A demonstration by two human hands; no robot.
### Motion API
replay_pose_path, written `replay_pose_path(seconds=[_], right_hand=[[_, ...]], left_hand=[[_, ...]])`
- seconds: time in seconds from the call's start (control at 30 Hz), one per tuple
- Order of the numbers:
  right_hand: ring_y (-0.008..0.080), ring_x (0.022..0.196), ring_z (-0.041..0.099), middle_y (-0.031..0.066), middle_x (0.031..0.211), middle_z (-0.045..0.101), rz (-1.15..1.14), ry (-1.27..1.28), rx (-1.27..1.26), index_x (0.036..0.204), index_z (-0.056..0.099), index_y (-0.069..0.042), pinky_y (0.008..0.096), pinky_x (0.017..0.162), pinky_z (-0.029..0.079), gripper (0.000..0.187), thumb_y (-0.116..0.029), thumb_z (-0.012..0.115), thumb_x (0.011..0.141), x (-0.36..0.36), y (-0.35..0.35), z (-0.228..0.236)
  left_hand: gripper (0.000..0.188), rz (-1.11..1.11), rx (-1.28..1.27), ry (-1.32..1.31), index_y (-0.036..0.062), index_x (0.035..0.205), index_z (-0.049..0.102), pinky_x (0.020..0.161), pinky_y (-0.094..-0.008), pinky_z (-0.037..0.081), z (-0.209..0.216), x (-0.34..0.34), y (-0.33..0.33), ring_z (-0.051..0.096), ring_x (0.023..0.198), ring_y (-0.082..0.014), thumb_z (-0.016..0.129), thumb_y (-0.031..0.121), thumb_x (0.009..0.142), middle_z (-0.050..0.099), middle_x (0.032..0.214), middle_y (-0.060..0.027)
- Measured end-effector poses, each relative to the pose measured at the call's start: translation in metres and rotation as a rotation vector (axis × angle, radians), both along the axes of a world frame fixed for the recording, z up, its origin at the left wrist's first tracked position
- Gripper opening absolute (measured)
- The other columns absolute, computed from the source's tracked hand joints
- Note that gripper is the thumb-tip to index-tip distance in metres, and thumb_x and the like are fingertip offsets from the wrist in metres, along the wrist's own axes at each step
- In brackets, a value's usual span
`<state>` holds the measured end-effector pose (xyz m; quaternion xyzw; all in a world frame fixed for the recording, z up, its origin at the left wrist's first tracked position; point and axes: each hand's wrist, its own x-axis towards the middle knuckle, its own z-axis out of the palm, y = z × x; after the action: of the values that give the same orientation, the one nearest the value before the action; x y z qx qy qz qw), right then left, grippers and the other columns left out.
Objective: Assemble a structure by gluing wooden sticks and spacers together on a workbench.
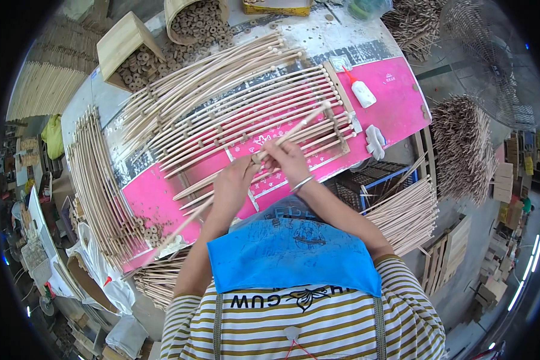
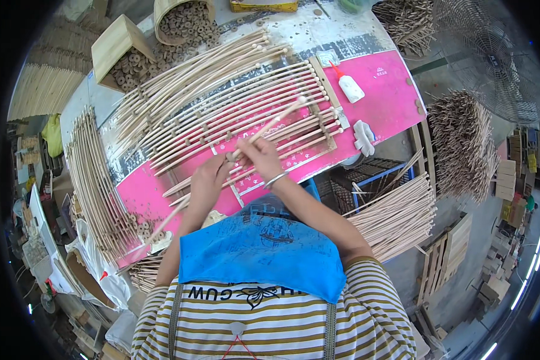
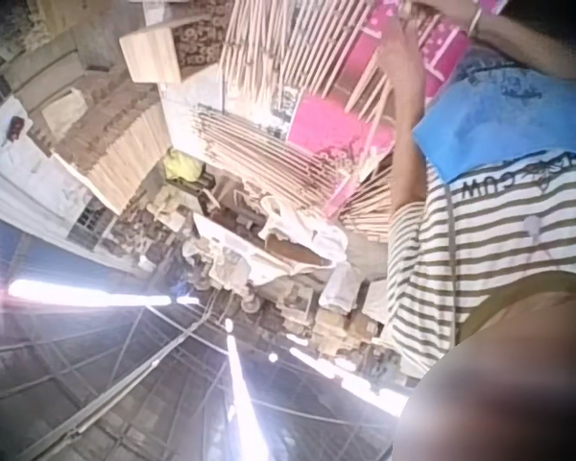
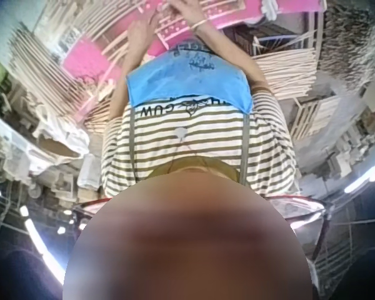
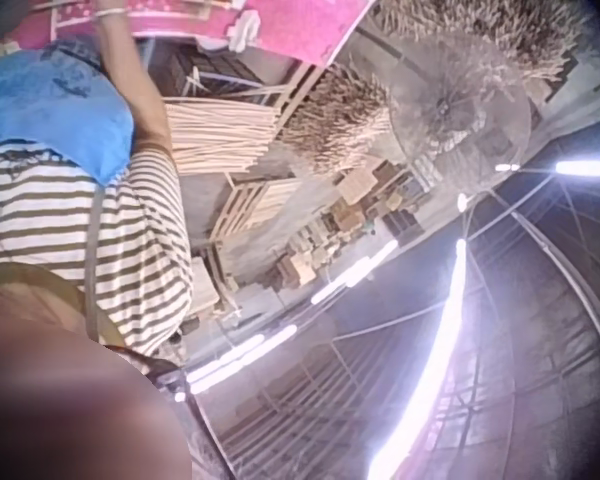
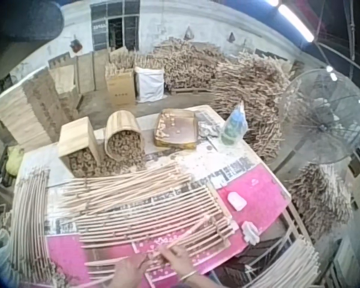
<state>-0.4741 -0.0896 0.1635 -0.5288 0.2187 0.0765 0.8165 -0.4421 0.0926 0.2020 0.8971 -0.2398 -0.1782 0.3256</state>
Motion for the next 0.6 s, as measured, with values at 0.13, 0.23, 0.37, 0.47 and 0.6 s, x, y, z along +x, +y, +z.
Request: replay_pose_path(seconds=[0.13,0.23,0.37,0.47,0.6], right_hand=[[0.006,0.066,0.06,0.001,0.081,0.068,0.02,0.039,-0.023,0.106,0.07,-0.005,0.02,0.059,0.048,0.027,-0.029,0.065,0.098,0.0,-0.018,0.004],[0.0059,0.07,0.06,0.0021,0.088,0.069,0.19,-0.008,-0.055,0.113,0.068,-0.005,0.0198,0.061,0.048,0.027,-0.026,0.068,0.096,-0.007,-0.008,0.012],[0.0058,0.071,0.06,0.0022,0.088,0.069,0.222,-0.093,0.064,0.113,0.069,-0.004,0.0206,0.061,0.05,0.028,-0.023,0.071,0.093,-0.016,-0.001,-0.001],[0.0043,0.069,0.058,0.0017,0.085,0.069,0.096,-0.028,0.01,0.106,0.072,-0.002,0.0188,0.06,0.048,0.022,-0.02,0.071,0.093,-0.011,-0.028,0.009],[0.005,0.07,0.058,0.0,0.083,0.068,-0.011,-0.056,-0.084,0.106,0.073,-0.003,0.0203,0.062,0.049,0.024,-0.022,0.073,0.092,-0.007,-0.06,0.012]], left_hand=[[0.052,0.102,-0.089,0.076,0.0136,0.146,0.048,0.068,-0.0427,0.052,0.011,-0.003,-0.01,0.069,0.08,-0.0352,0.061,0.02,0.096,0.069,0.092,-0.0224],[0.061,0.131,-0.17,0.284,0.0165,0.153,0.039,0.067,-0.0401,0.051,0.016,-0.006,-0.004,0.069,0.076,-0.0302,0.061,0.016,0.096,0.069,0.088,-0.0212],[0.062,0.139,-0.287,0.329,0.0166,0.154,0.038,0.067,-0.0354,0.05,0.022,-0.009,-0.003,0.067,0.074,-0.0243,0.061,0.011,0.096,0.069,0.085,-0.0184],[0.057,0.149,-0.252,0.346,0.0146,0.15,0.043,0.068,-0.0329,0.051,0.021,-0.012,0.01,0.067,0.076,-0.0206,0.06,0.01,0.096,0.069,0.087,-0.0159],[0.043,0.217,-0.287,0.44,0.0089,0.138,0.056,0.069,-0.0298,0.052,0.022,-0.018,0.025,0.066,0.079,-0.0155,0.061,0.008,0.095,0.07,0.09,-0.0108]])
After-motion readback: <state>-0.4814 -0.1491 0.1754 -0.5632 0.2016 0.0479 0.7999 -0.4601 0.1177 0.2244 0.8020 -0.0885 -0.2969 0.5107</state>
